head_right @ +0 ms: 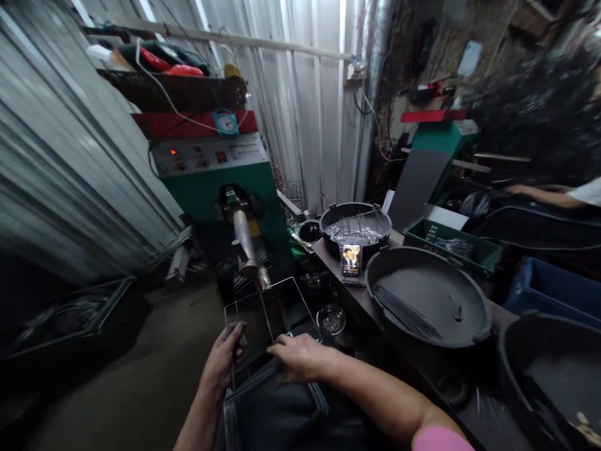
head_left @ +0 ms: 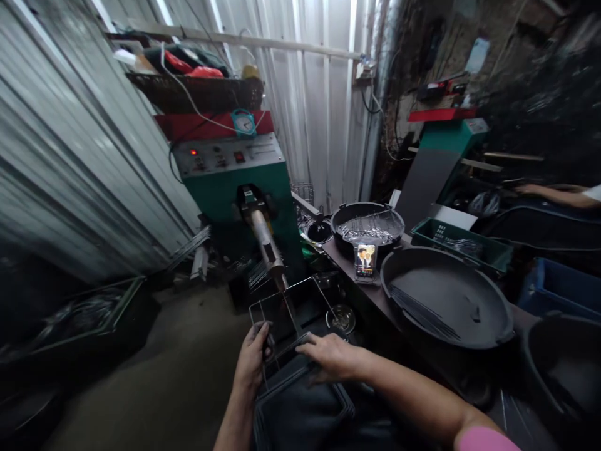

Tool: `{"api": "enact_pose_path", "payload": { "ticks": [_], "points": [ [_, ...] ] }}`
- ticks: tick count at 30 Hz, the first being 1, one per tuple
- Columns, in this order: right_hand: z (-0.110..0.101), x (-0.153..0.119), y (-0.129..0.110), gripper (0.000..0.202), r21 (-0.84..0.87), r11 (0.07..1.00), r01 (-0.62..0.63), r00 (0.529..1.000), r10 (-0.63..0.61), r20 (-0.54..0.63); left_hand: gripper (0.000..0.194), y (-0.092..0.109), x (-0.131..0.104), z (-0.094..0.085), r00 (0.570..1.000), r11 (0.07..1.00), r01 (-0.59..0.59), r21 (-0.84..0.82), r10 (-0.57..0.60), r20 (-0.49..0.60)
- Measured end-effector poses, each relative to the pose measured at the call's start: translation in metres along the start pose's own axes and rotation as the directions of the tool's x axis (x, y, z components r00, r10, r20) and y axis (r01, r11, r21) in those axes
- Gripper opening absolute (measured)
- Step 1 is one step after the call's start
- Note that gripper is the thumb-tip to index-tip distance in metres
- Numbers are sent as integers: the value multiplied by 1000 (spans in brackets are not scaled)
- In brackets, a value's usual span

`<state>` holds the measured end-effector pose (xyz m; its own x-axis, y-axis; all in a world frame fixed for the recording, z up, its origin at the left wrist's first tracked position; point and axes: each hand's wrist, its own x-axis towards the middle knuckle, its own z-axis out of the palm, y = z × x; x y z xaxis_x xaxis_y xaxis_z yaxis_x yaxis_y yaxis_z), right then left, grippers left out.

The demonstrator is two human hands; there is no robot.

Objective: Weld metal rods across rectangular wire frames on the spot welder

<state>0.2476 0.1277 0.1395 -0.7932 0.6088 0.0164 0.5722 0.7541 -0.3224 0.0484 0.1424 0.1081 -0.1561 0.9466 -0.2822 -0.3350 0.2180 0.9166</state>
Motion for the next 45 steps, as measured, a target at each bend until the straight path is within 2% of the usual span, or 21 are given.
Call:
{"api": "enact_pose_path", "payload": {
  "ticks": [2,3,6,8,13,18,21,25,34,36,38,40,41,43,45],
  "points": [
    [1,-3,7,68,73,997,-22,999,25,-39,35,2,2,0,1000,1000,-26,-1,26,-9],
    [2,-4,12,63,111,993,-41,997,48,-66,34,4,5,0,999,999,-40,4,40,-15],
    [6,-2,32,25,226,970,-93,972,138,-192,33,14,21,-2,996,996,-86,15,86,-26],
    [10,6,48,9,309,947,-87,934,186,-306,33,23,38,-3,995,995,-99,11,100,-29],
    [16,42,86,12,404,915,23,812,218,-541,34,39,88,-5,994,995,-94,-27,92,-54],
    [9,81,112,13,378,922,87,735,197,-649,30,51,127,-7,993,995,-86,-59,80,-89],
    [1,97,120,13,378,921,96,730,193,-655,26,58,141,-9,992,994,-81,-79,72,-103],
    [-7,108,124,15,409,906,108,747,197,-634,23,61,152,-11,991,993,-63,-97,51,-121],
    [-19,114,126,13,329,944,12,813,182,-553,20,52,167,-18,990,994,-43,-105,28,-137],
    [-24,109,121,11,316,949,8,814,178,-552,19,51,167,-18,989,994,-45,-103,29,-148],
    [-24,97,113,13,343,939,23,769,203,-606,19,51,163,-18,987,993,-51,-103,34,-158],
    [-13,79,105,22,441,898,3,676,323,-662,21,52,157,-18,986,993,-53,-106,36,-162],
    [-3,68,102,25,521,853,-27,620,423,-661,22,52,154,-19,986,993,-53,-108,35,-162],
    [26,46,100,32,720,685,-111,515,659,-548,24,52,149,-18,986,992,-52,-114,33,-164],
    [59,26,102,31,879,467,-98,443,811,-381,25,52,145,-18,985,991,-53,-121,32,-171]
  ]
}}
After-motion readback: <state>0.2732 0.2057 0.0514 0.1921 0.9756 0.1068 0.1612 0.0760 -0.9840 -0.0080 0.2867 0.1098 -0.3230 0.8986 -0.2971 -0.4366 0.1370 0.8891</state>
